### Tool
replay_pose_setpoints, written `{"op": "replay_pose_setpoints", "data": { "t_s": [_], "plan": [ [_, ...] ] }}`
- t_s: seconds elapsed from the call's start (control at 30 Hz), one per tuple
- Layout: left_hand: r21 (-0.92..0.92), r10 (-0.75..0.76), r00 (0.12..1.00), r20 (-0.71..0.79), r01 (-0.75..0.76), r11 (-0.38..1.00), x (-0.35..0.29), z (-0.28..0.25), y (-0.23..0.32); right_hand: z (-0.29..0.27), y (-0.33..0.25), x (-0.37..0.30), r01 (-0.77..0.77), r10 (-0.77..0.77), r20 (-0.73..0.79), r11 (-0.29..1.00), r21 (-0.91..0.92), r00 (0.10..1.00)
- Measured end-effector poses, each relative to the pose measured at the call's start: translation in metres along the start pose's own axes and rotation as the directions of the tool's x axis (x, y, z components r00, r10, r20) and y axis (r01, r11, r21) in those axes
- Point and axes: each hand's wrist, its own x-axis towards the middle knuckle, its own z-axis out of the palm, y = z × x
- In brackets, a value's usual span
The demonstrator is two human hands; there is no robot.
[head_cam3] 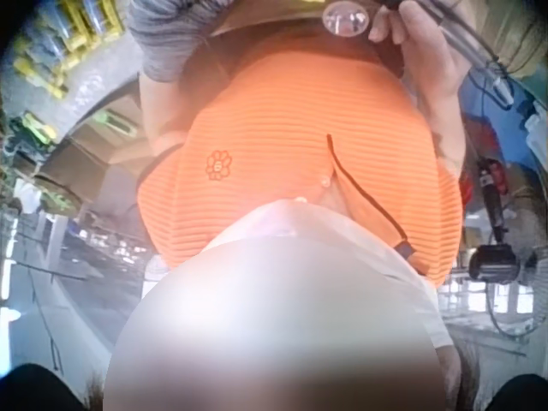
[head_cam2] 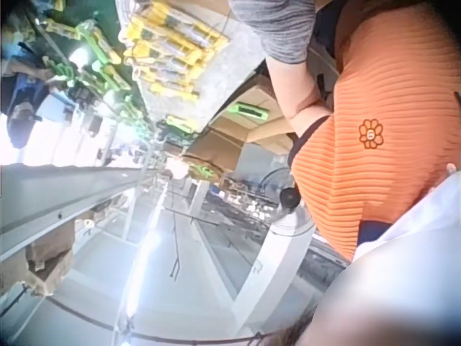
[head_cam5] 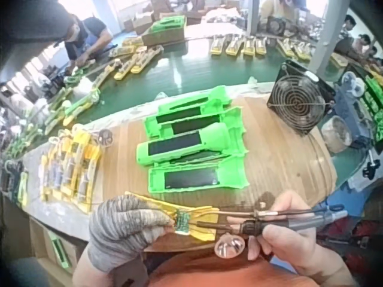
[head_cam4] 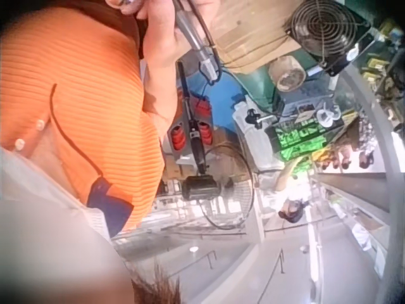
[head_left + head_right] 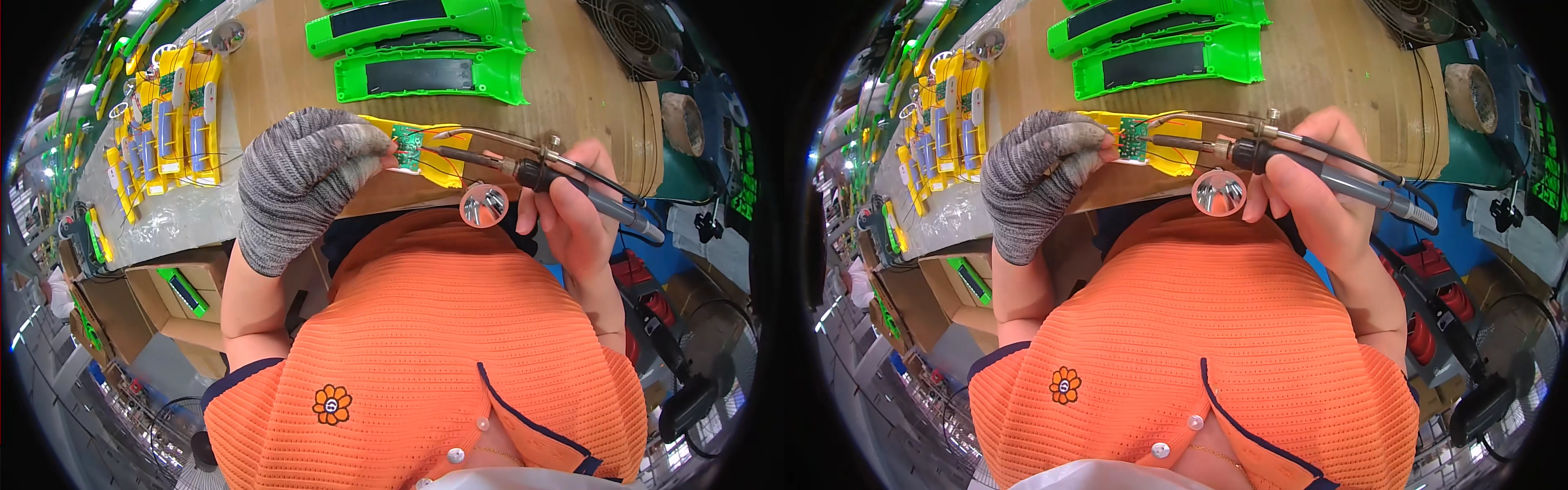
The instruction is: Soldering wires and components onto small circuit boards and assembling them into plastic housings on a production line.
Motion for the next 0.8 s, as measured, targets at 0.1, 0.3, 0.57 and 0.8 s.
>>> {"op": "replay_pose_setpoints", "data": {
  "t_s": [0.1,0.3,0.57,0.8],
  "plan": [
    [0.097,0.043,0.999,0.029,-0.046,0.994,0.002,-0.001,0.003,0.002,0.001,0.004,0.027,-0.028,0.040,0.999,0.029,0.999],
    [0.199,-0.038,0.995,0.097,0.018,0.980,0.004,-0.001,0.013,0.005,0.002,0.007,-0.003,0.005,0.058,0.999,-0.039,0.998],
    [0.303,-0.064,0.991,0.119,0.025,0.953,0.008,-0.001,0.018,0.010,0.000,0.008,-0.036,0.043,0.060,0.992,-0.118,0.997],
    [0.282,-0.054,0.989,0.139,0.013,0.959,0.010,-0.002,0.016,0.010,0.001,0.010,-0.021,0.032,0.079,0.990,-0.138,0.996]
  ]
}}
